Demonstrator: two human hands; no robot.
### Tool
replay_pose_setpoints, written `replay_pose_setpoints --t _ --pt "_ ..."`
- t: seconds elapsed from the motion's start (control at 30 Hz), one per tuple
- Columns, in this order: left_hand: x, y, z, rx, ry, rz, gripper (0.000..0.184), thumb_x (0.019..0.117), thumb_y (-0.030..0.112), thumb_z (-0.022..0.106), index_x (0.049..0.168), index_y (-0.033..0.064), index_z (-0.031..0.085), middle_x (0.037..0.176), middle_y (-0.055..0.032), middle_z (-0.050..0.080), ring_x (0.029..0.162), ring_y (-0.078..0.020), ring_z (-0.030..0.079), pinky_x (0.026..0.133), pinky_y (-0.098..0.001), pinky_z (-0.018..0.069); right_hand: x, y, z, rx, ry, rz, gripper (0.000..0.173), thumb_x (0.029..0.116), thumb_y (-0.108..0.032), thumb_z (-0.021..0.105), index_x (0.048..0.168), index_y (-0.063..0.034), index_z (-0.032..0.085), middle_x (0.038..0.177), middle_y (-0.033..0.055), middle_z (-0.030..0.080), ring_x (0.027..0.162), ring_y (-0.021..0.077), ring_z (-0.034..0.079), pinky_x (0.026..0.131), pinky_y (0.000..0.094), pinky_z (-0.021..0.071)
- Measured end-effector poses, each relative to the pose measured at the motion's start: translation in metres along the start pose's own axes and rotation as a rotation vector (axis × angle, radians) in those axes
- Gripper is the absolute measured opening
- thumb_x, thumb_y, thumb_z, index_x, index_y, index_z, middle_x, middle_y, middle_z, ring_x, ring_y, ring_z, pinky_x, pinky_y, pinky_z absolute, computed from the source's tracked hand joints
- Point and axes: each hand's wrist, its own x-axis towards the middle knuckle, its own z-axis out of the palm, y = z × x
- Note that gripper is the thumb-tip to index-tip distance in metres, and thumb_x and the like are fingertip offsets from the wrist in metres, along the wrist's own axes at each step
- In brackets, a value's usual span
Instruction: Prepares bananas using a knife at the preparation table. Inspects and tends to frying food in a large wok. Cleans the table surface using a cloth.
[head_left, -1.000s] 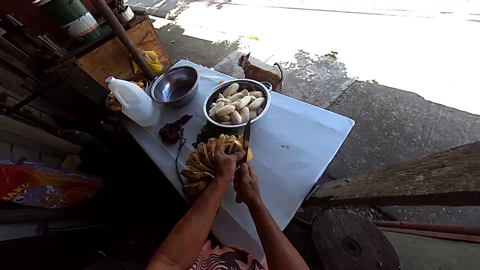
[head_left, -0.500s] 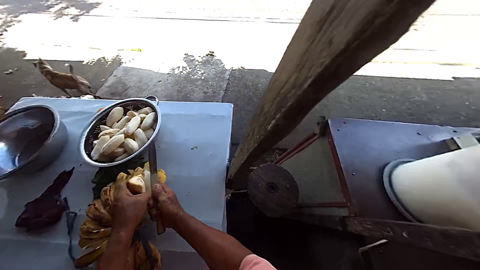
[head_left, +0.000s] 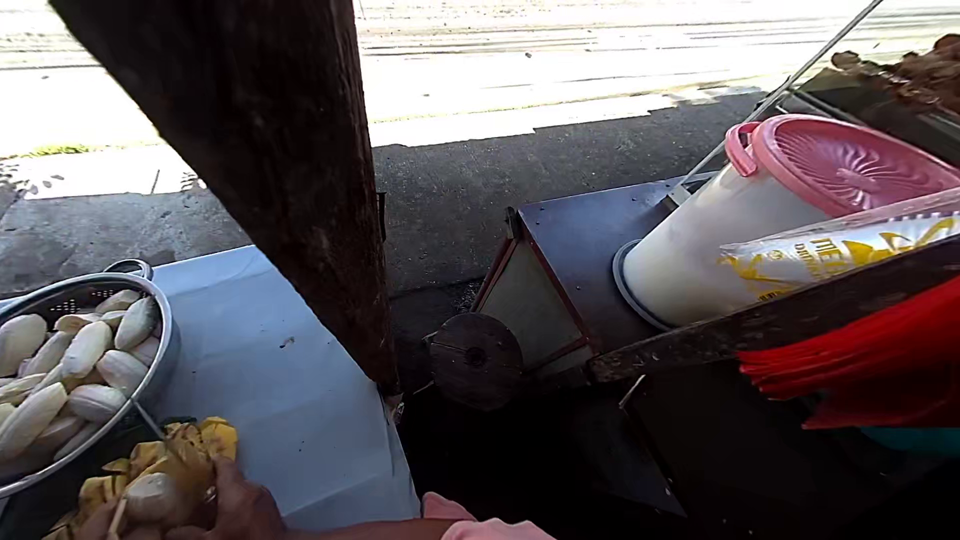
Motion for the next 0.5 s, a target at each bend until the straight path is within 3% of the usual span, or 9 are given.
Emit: replay_pose_setpoints --t 0.1,0.2,0.27,0.33,0.37,0.43,0.5 --pt "0.008 0.002 0.006 -0.080 0.029 -0.036 0.026 0.0898 0.000 0.054 0.111 -0.0101 0.066 0.104 -0.0153 0.070 0.097 -0.0061 0.066 0.092 -0.0265 0.0539 0.017 0.004 -0.002 -0.037 0.004 0.034 0.087 0.0882 -0.028 0.079 0.156 0.0012 0.034 0.129 0.0261 0.064 0.114 0.0380 0.067 0.098 0.0576 0.0534" --pt "0.010 0.012 0.016 -0.039 0.111 -0.117 0.023 0.0906 0.004 0.058 0.107 -0.0104 0.066 0.101 -0.0238 0.068 0.095 -0.0231 0.065 0.090 -0.0461 0.0522 0.026 0.005 -0.016 -0.023 -0.022 0.048 0.087 0.0852 -0.031 0.081 0.154 0.0015 0.038 0.125 0.0248 0.066 0.110 0.0351 0.068 0.096 0.0554 0.0550" --pt "0.012 0.017 0.015 -0.003 0.077 -0.170 0.022 0.0925 0.002 0.059 0.109 -0.0075 0.070 0.103 -0.0250 0.071 0.098 -0.0310 0.068 0.092 -0.0548 0.0516 0.031 0.006 -0.027 0.066 -0.086 0.073 0.087 0.0848 -0.027 0.082 0.154 0.0008 0.037 0.122 0.0228 0.067 0.100 0.0279 0.069 0.089 0.0466 0.0580" --pt "0.013 0.010 0.010 -0.017 -0.079 -0.170 0.031 0.0918 0.002 0.058 0.121 -0.0010 0.069 0.113 -0.0189 0.071 0.107 -0.0275 0.069 0.096 -0.0503 0.0534 0.033 0.007 -0.037 0.232 -0.142 0.124 0.087 0.0858 -0.022 0.080 0.157 -0.0047 0.033 0.107 0.0173 0.066 0.069 0.0180 0.062 0.061 0.0350 0.0551" --pt "0.013 0.001 0.008 -0.064 -0.161 -0.142 0.036 0.0921 0.005 0.060 0.128 0.0004 0.065 0.122 -0.0175 0.068 0.114 -0.0252 0.066 0.101 -0.0459 0.0525 0.032 0.004 -0.044 0.308 -0.169 0.141 0.085 0.0871 -0.019 0.078 0.156 -0.0054 0.031 0.099 0.0149 0.065 0.060 0.0156 0.058 0.053 0.0320 0.0521" --pt "0.005 -0.009 -0.004 -0.158 -0.303 -0.118 0.056 0.0906 0.012 0.067 0.144 0.0029 0.054 0.143 -0.0187 0.055 0.132 -0.0256 0.054 0.111 -0.0417 0.0460 0.020 -0.004 -0.059 0.379 -0.194 0.145 0.081 0.0868 -0.018 0.076 0.153 -0.0049 0.032 0.091 0.0119 0.064 0.054 0.0141 0.055 0.048 0.0301 0.0503" --pt "-0.009 -0.008 -0.017 -0.087 -0.286 -0.061 0.066 0.0905 0.015 0.069 0.152 0.0047 0.046 0.156 -0.0197 0.043 0.145 -0.0279 0.043 0.119 -0.0424 0.0390 0.009 -0.014 -0.077 0.362 -0.185 0.110 0.079 0.0848 -0.020 0.078 0.150 -0.0046 0.035 0.088 0.0099 0.065 0.053 0.0131 0.056 0.046 0.0285 0.0508"
